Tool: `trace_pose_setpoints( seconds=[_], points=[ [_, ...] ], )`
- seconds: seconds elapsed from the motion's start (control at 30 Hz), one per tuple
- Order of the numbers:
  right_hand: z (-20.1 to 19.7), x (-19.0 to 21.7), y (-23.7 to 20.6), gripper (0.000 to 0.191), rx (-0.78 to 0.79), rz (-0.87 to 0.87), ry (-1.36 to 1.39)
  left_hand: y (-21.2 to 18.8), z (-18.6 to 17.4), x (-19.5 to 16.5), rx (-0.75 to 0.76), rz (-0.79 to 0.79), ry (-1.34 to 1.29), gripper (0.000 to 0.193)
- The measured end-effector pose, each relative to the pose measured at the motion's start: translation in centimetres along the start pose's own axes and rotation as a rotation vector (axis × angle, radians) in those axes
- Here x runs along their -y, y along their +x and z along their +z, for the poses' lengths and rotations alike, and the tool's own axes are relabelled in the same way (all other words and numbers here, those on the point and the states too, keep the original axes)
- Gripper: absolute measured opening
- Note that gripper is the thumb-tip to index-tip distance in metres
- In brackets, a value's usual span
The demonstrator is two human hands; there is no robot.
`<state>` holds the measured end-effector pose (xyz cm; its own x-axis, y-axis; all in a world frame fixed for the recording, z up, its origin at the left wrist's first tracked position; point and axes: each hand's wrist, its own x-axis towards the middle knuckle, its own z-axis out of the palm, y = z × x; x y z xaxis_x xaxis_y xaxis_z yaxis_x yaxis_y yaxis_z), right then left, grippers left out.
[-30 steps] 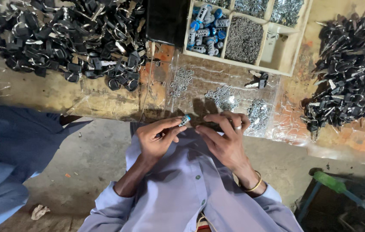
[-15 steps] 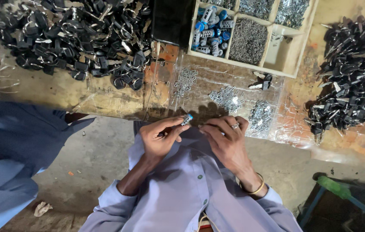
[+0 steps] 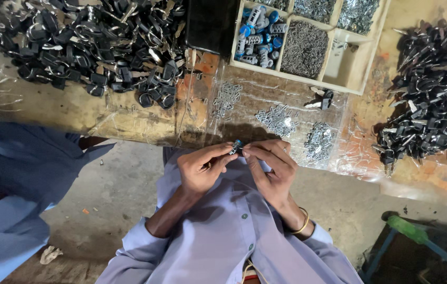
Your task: The person sits at a workbench covered with piles of key blanks and a compartment tray of small metal pins and blue plastic key heads. They pick up a key blank, insert small metal components into the plastic key head by hand, and place the finished key back on the table, repeating this assembly cycle throughout the clip.
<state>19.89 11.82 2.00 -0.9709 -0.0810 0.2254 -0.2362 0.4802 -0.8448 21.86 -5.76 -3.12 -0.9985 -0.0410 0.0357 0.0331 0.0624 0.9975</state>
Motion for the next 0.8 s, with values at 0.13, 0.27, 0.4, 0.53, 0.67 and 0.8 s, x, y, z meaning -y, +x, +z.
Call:
trace_pose_setpoints(
  seconds=[0.13, 0.27, 0.4, 0.53, 0.67, 0.8],
  points=[
    [0.4, 0.0, -0.1, 0.015, -0.014, 0.036, -0.017, 0.0, -0.1, 0.0, 0.002, 0.031, 0.04, 0.024],
    [0.4, -0.2, -0.4, 0.018, 0.011, 0.133, 0.009, 0.0, -0.3, 0.0, 0.017, 0.091, 0.147, 0.023],
    [-0.6, -0.4, -0.4, 0.018, 0.15, 0.182, -0.053, 0.2, -0.5, 0.3, 0.025, 0.32, 0.285, 0.021],
    [-1.3, -1.1, 0.7, 0.02, 0.23, 0.022, -0.363, 0.0, -0.7, 0.3, 0.021, 0.241, 0.234, 0.021],
    [-1.6, -1.0, 1.5, 0.026, 0.107, -0.069, -0.632, -0.3, -0.9, 0.2, 0.017, 0.041, 0.041, 0.022],
    [-2.2, -0.2, 1.5, 0.031, 0.148, -0.017, -0.491, -0.3, -1.0, 0.3, 0.016, -0.007, -0.047, 0.022]
  ],
)
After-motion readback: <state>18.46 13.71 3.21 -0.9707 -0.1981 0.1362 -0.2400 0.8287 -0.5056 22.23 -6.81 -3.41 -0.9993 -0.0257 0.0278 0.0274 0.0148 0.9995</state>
